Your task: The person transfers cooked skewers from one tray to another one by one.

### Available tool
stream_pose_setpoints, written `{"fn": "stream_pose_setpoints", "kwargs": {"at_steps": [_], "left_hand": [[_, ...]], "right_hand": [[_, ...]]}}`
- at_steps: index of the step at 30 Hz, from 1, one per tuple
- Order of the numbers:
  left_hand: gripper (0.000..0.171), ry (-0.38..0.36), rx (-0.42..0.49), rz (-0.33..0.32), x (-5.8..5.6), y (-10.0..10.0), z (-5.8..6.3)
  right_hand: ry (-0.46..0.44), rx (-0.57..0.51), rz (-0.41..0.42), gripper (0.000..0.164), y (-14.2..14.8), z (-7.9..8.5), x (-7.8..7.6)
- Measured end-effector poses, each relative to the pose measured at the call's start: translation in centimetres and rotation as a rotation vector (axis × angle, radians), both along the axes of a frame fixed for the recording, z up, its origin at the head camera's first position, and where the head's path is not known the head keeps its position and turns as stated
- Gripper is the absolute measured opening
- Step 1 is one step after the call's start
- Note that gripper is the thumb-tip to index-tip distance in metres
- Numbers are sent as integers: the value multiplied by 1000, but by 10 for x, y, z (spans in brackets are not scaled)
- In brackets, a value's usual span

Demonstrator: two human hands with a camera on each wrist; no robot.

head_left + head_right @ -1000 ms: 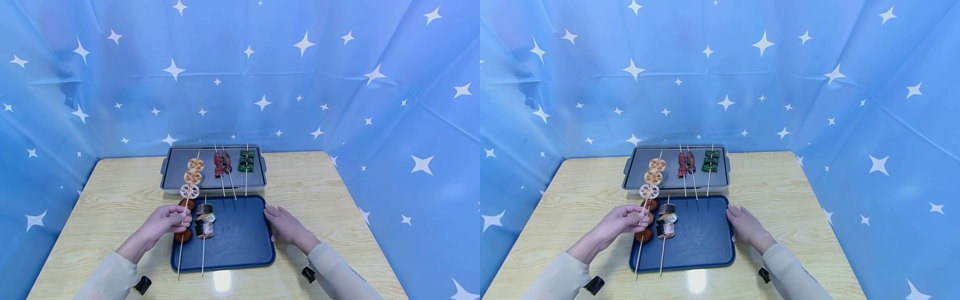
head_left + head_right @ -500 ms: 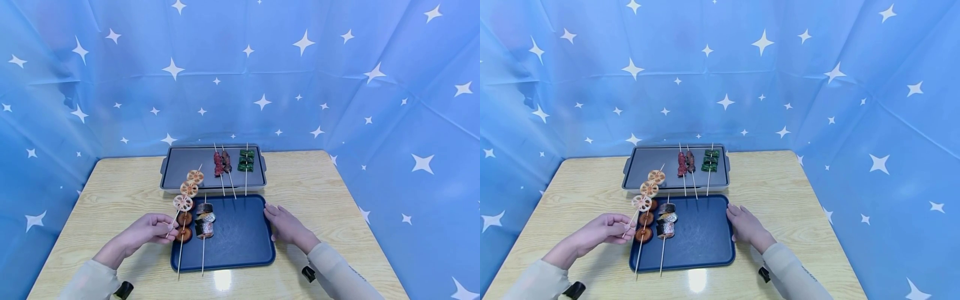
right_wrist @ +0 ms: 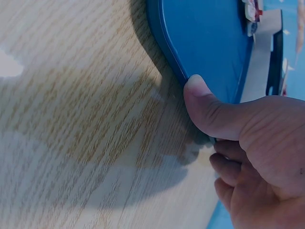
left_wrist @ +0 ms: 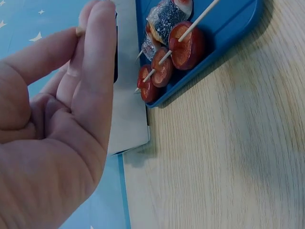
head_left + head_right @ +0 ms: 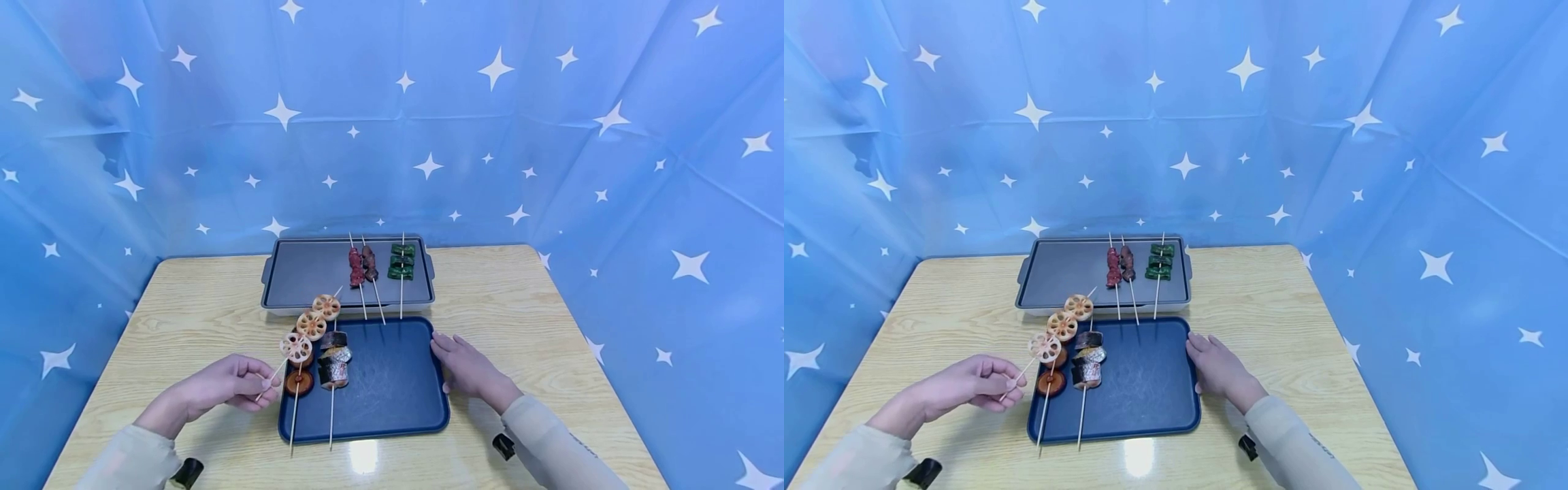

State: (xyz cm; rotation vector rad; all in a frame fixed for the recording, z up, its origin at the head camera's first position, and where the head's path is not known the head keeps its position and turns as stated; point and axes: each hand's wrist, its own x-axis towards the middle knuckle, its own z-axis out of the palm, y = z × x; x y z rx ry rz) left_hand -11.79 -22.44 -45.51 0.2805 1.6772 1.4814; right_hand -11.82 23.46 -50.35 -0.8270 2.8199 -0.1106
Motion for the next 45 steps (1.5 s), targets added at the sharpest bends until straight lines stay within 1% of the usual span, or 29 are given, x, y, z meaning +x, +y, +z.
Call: {"fn": "stream_pose_setpoints", "kwargs": {"at_steps": [7,12,20,26,30,34,41,45], "left_hand": [[27,-4,-46,-34,4,0,4],[27,-4,-21,-50,6,4,1],[27,-40,11,-79,8,13,0],[29,-50,29,-102,9,16,0],[25,-57,37,-109,10,24,-3],[22,-55,27,-87,12,36,-10],[33,-82,16,-24,18,60,-22],[31,-80,18,12,21,73,-29]], "right_hand": [[-12,-4,-7,79,0,1,0],[-14,2,-4,78,0,3,0],[-38,-4,-23,80,-1,1,-1],[-22,3,-21,80,1,-2,-2],[-12,0,-14,80,2,-3,-2],[-11,-3,-12,80,2,-2,-2],[-17,-4,-12,79,1,-1,-1],[-16,-12,-11,79,1,0,0]]}}
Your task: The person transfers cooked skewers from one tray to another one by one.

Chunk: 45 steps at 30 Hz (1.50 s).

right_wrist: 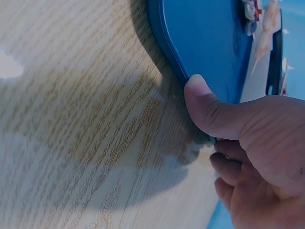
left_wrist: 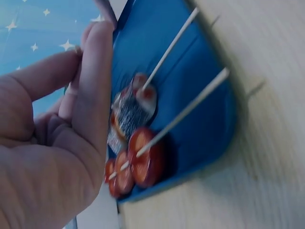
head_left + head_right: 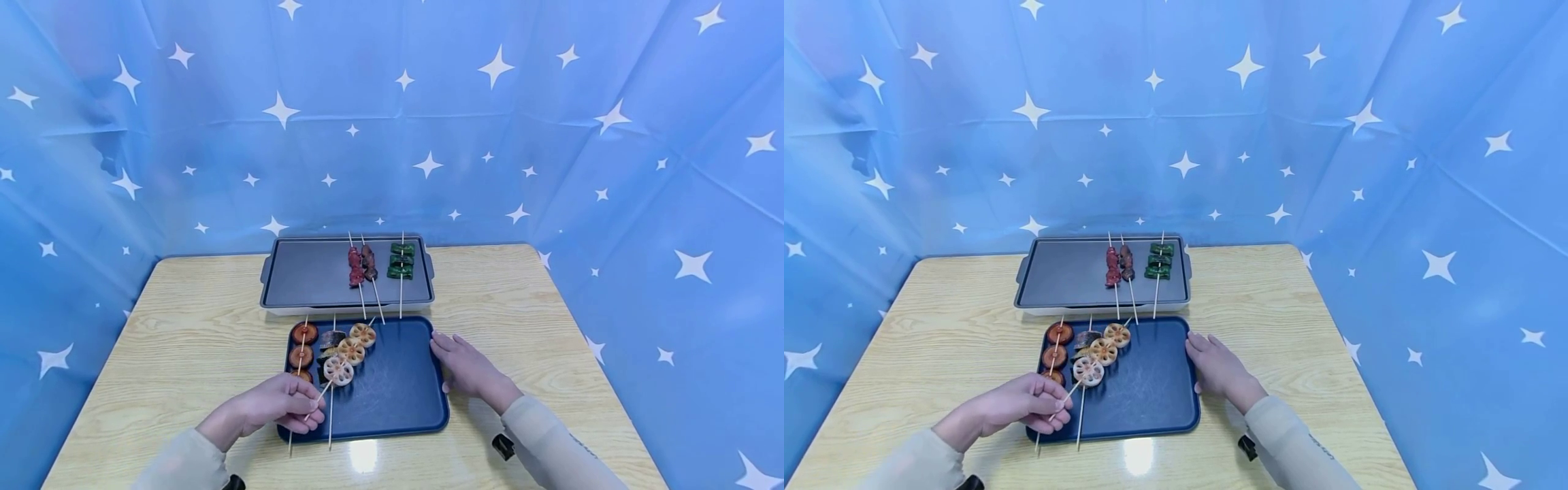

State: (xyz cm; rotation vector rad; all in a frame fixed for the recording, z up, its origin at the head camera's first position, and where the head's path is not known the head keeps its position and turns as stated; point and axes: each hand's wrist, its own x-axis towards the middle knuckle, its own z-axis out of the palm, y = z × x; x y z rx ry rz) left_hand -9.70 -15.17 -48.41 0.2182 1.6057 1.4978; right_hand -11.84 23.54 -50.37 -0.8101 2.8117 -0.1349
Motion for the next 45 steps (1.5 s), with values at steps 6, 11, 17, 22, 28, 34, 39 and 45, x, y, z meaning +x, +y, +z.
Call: {"fn": "stream_pose_setpoints", "kwargs": {"at_steps": [6,11,17,22,28,34,39,45], "left_hand": [[29,-10,-19,68,8,21,-8],[27,-28,-35,124,17,43,-12],[25,-32,-32,139,23,63,-18],[26,-48,-40,150,24,71,-20],[26,-25,-53,158,23,77,-21],[25,-23,-46,169,25,81,-26],[24,-43,-30,190,28,84,-30],[24,-45,-46,200,31,85,-31]], "right_hand": [[-1,4,-7,79,0,0,0],[-1,2,-2,80,-1,0,-1],[-6,9,-6,80,0,-2,-2],[-5,4,-5,79,0,-3,-2],[-11,7,-12,78,-1,-2,-2],[-9,8,-11,78,-1,-2,-2],[-10,11,-9,78,-1,-3,-2],[-12,3,-12,79,0,-3,-2]]}}
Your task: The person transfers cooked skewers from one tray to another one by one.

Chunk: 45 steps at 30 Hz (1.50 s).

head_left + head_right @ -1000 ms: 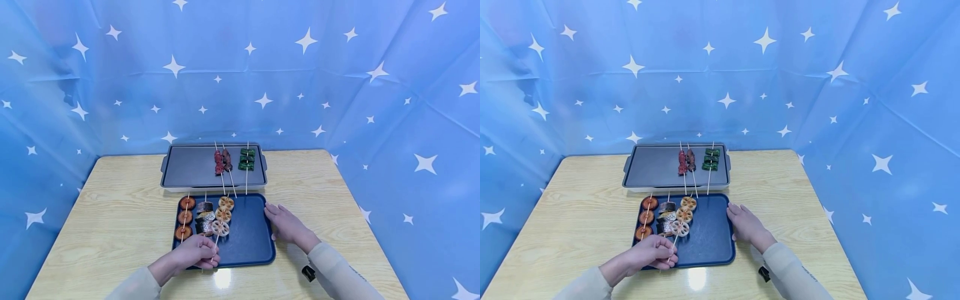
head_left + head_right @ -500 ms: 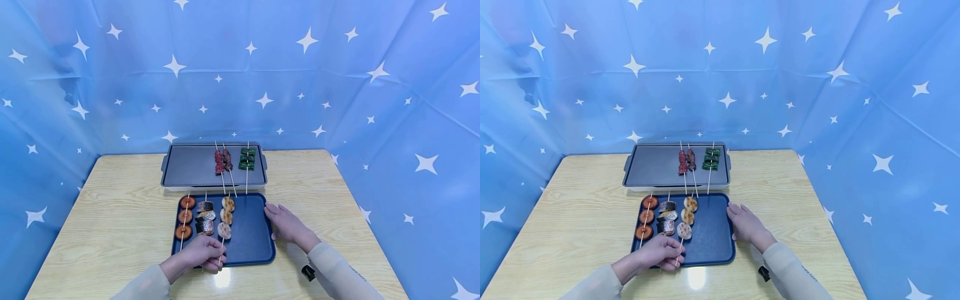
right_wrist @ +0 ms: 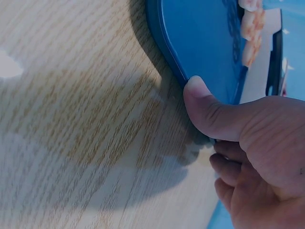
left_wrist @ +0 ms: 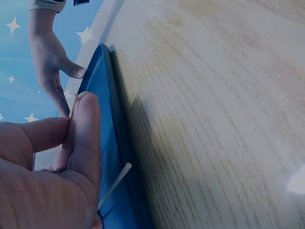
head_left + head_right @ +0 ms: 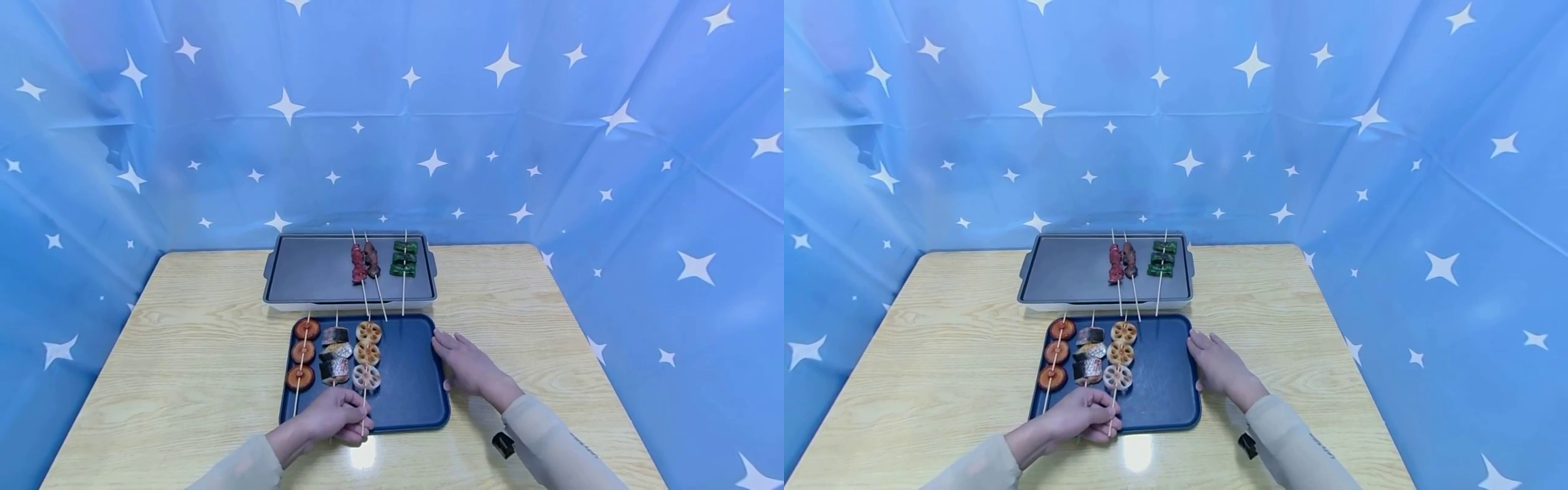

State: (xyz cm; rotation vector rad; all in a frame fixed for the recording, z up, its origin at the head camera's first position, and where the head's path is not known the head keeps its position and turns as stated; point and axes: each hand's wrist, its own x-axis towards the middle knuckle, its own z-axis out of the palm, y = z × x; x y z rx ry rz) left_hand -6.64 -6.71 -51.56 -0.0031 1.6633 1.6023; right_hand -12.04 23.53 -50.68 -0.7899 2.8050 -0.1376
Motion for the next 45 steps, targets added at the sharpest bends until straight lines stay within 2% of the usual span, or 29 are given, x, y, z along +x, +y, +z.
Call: {"fn": "stream_pose_setpoints", "kwargs": {"at_steps": [10,18,26,30,37,45], "left_hand": [[19,37,-78,-25,-3,4,-2],[17,69,-176,-14,-4,8,-5],[14,82,-272,-7,-5,11,1],[15,85,-286,-11,-5,9,3],[19,125,-256,-22,-4,3,6],[18,148,-282,-35,-9,-6,15]], "right_hand": [[16,3,12,77,1,-1,0],[27,-8,20,79,0,0,0],[18,-4,11,79,1,0,1],[18,-2,14,79,1,0,0],[8,-2,6,78,0,1,1],[0,-3,-7,79,-1,1,2]]}}
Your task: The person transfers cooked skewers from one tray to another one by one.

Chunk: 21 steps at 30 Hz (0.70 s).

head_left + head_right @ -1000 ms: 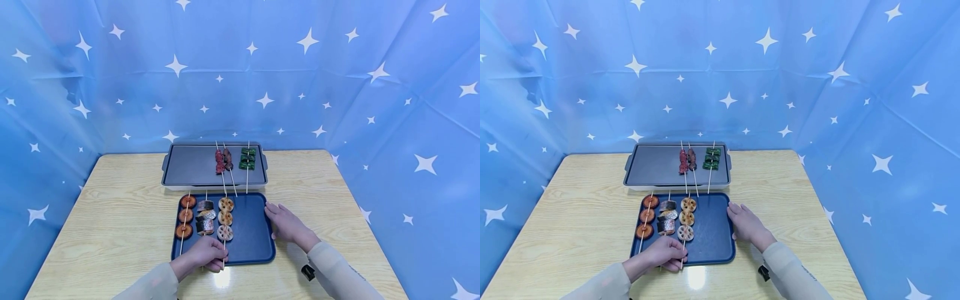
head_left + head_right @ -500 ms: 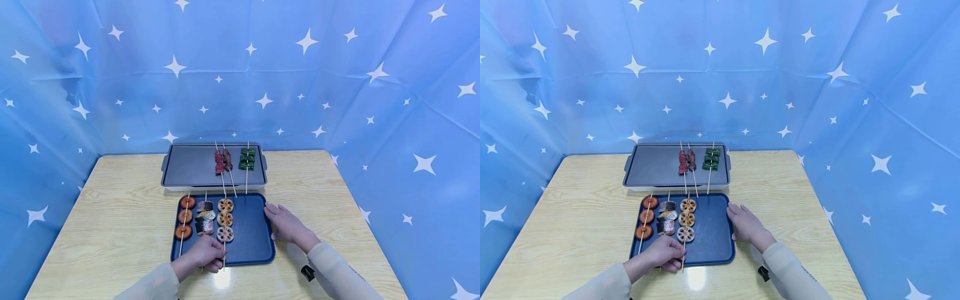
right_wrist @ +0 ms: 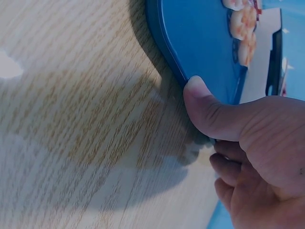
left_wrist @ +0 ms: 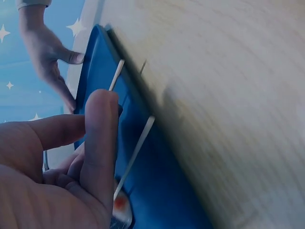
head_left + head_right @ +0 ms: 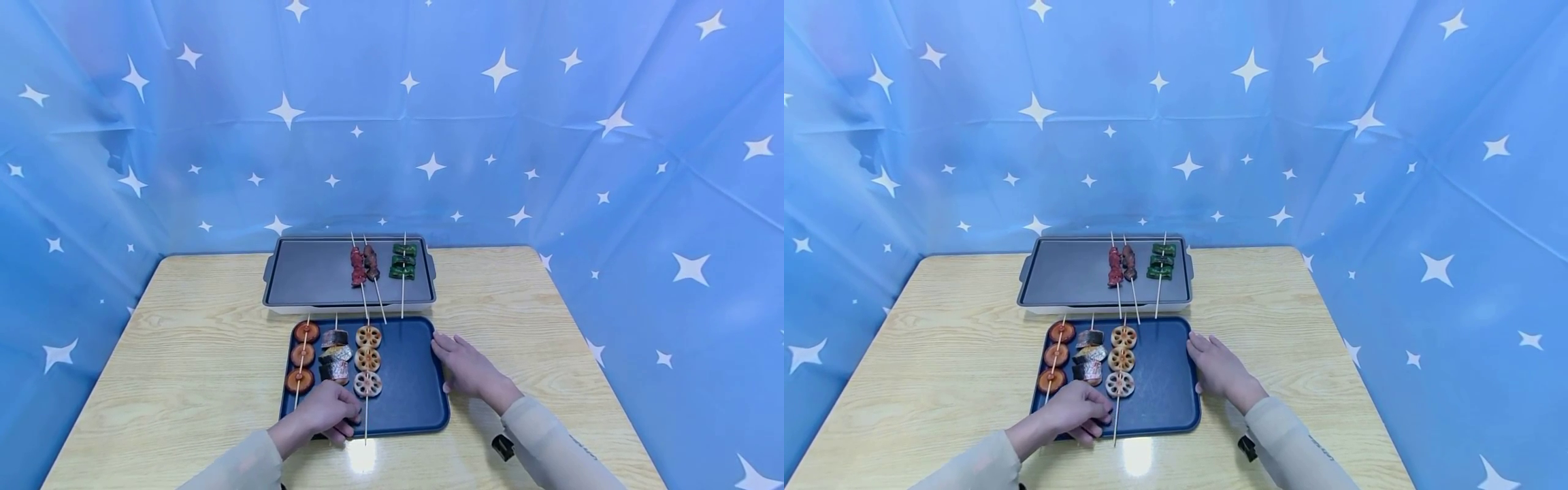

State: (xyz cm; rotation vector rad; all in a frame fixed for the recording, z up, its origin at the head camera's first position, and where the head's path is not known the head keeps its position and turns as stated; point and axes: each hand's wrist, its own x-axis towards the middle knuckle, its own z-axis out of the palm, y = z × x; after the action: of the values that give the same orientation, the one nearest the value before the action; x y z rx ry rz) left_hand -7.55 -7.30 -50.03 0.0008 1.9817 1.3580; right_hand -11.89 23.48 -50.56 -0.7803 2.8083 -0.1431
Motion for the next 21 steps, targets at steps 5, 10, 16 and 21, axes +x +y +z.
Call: {"fn": "stream_pose_setpoints", "kwargs": {"at_steps": [5,10,16,21], "left_hand": [[22,37,2,-15,-7,-12,6],[26,73,15,-8,-16,-26,15],[31,189,5,48,-30,-50,27],[30,306,-57,118,-40,-76,31]], "right_hand": [[2,-1,-2,79,0,0,0],[15,-1,10,79,0,-1,0],[13,3,7,79,0,-1,1],[-10,-8,-21,79,0,0,1]]}}
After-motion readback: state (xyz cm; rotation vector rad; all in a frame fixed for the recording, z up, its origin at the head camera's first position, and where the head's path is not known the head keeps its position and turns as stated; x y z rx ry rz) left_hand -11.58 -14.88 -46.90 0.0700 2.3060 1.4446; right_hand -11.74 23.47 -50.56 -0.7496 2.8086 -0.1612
